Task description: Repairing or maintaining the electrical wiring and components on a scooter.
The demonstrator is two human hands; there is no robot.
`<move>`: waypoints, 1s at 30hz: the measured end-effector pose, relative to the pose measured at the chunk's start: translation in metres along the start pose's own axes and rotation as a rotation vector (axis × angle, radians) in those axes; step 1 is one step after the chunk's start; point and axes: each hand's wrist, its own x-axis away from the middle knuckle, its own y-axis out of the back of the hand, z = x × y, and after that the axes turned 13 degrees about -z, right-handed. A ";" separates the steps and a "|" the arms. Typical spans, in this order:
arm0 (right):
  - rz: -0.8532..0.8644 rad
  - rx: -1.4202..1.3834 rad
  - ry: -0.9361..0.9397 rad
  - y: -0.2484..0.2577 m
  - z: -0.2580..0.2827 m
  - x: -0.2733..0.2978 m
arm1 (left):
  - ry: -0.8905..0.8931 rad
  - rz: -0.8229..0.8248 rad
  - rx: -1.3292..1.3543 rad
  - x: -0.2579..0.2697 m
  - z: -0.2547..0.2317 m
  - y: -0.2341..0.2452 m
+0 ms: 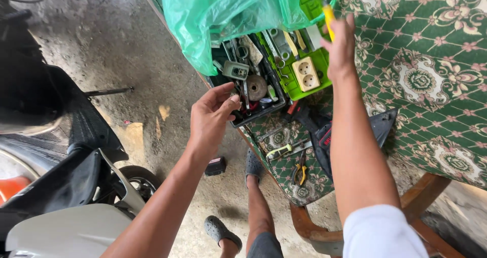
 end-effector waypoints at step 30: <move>-0.049 -0.151 -0.044 -0.279 0.015 0.050 | 0.067 -0.106 0.027 0.001 0.024 0.045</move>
